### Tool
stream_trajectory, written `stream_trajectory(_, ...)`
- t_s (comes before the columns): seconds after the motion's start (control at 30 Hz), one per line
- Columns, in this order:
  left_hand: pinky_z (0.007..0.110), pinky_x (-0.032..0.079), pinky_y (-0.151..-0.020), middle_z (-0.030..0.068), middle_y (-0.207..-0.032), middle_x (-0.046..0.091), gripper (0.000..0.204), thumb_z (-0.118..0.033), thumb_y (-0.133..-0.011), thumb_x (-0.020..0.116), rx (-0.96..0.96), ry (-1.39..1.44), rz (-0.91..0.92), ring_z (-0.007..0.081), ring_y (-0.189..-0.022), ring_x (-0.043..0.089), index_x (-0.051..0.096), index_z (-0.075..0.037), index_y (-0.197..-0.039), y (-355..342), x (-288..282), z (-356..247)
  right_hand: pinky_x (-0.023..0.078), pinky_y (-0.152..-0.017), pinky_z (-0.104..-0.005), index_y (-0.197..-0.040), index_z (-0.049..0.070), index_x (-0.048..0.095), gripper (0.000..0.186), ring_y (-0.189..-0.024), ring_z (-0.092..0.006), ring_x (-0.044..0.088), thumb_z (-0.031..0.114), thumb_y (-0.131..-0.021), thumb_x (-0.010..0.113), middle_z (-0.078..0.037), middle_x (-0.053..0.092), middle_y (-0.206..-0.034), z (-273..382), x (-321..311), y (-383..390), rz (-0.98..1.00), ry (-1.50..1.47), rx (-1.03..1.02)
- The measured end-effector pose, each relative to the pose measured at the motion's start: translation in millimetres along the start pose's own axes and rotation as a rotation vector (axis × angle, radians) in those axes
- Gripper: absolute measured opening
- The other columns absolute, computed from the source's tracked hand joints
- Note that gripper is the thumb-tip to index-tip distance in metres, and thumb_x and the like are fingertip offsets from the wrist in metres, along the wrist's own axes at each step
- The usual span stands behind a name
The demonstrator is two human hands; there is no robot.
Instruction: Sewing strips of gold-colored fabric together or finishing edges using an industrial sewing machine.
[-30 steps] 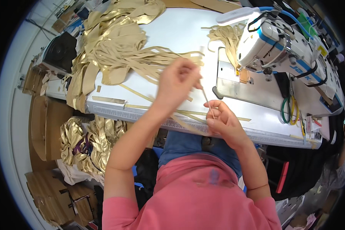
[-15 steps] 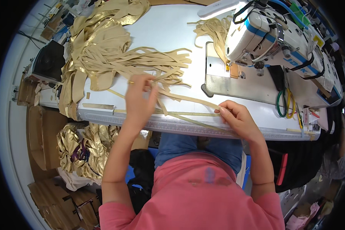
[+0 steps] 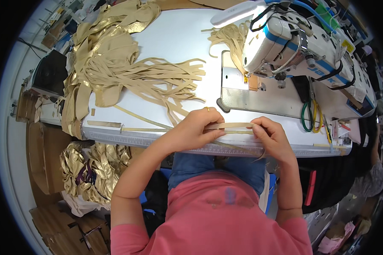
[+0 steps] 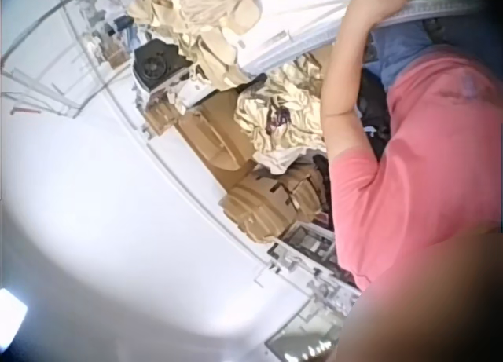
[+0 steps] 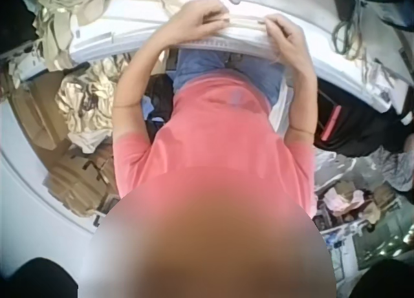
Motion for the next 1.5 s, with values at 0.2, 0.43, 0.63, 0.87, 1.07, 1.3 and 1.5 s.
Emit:
stream_trajectory(0.2, 0.024, 0.04, -0.062, -0.0007, -0.079, 0.051, 0.014, -0.015, -0.088, 0.065, -0.046, 0.237, -0.035, 0.0076, -0.071, 0.047, 0.061, -0.002, -0.094, 10, -2, 6, 0.037, -0.063, -0.0196, -0.097, 0.001, 0.06, 0.016, -0.069, -0.0048, 0.046, 0.015, -0.094, 0.053, 0.002, 0.053, -0.075, 1, -9, -1, -0.03, 0.025, -0.019)
stream_trajectory(0.43, 0.02, 0.039, -0.059, -0.0015, -0.076, 0.057, 0.018, -0.017, -0.091, 0.063, -0.339, 0.622, -0.06, 0.0029, -0.067, 0.046, 0.066, -0.002, -0.1, 17, -1, 17, 0.036, -0.062, -0.0179, -0.099, 0.002, 0.058, 0.013, -0.069, -0.0034, 0.044, 0.013, -0.093, 0.055, 0.004, 0.051, -0.076, 0, -8, -2, -0.057, -0.046, 0.005)
stream_trajectory(0.63, 0.018, 0.035, -0.051, -0.004, -0.065, 0.056, 0.019, -0.018, -0.085, 0.07, -0.358, 0.45, -0.138, 0.0016, -0.057, 0.042, 0.069, -0.001, -0.092, 18, -3, 18, 0.035, -0.06, -0.0167, -0.099, 0.002, 0.057, 0.011, -0.067, -0.0018, 0.043, 0.011, -0.093, 0.055, 0.005, 0.051, -0.076, -2, -3, -3, -0.02, -0.048, 0.036)
stream_trajectory(0.87, 0.021, 0.034, -0.049, 0.0004, -0.063, 0.057, 0.011, -0.013, -0.078, 0.073, -0.096, 0.135, -0.367, 0.0066, -0.055, 0.046, 0.07, -0.003, -0.082, 20, -5, 19, 0.036, -0.06, -0.0171, -0.097, 0.001, 0.059, 0.011, -0.067, -0.0016, 0.044, 0.011, -0.092, 0.057, 0.004, 0.052, -0.076, 11, 4, 2, -0.023, -0.017, -0.005)
stream_trajectory(1.07, 0.02, 0.038, -0.05, 0.0021, -0.072, 0.06, 0.008, -0.006, -0.074, 0.074, 0.034, 0.054, -0.489, 0.0084, -0.059, 0.052, 0.069, -0.006, -0.081, 28, -13, -10, 0.045, -0.075, -0.0264, -0.095, 0.001, 0.062, 0.012, -0.084, -0.0153, 0.055, 0.003, -0.091, 0.051, -0.008, 0.059, -0.091, 63, 22, 14, 0.149, 0.205, -0.61)
stream_trajectory(1.3, 0.02, 0.044, -0.05, 0.0024, -0.079, 0.06, 0.012, -0.001, -0.073, 0.074, 0.309, 0.136, -0.617, 0.0086, -0.064, 0.056, 0.069, -0.006, -0.083, 27, -4, -35, 0.048, -0.071, -0.0238, -0.102, -0.003, 0.061, 0.014, -0.083, -0.014, 0.058, -0.001, -0.088, 0.059, -0.01, 0.057, -0.096, 49, 41, -9, 0.078, -0.177, -0.518)
stream_trajectory(1.5, 0.02, 0.046, -0.052, 0.0046, -0.085, 0.06, 0.016, 0.0, -0.073, 0.075, 0.416, 0.139, -0.63, 0.0089, -0.066, 0.057, 0.069, -0.005, -0.087, 24, 1, -35, 0.048, -0.067, -0.0232, -0.095, -0.002, 0.065, 0.012, -0.08, -0.0139, 0.058, 0.001, -0.083, 0.067, -0.01, 0.06, -0.091, 45, 37, -10, 0.048, -0.286, -0.487)
Point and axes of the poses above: each hand's wrist, its own y-axis away from the middle knuckle, its own x-axis out of the palm, z = x × y, the point moved 4 cm from there along -y, towards the middle knuckle
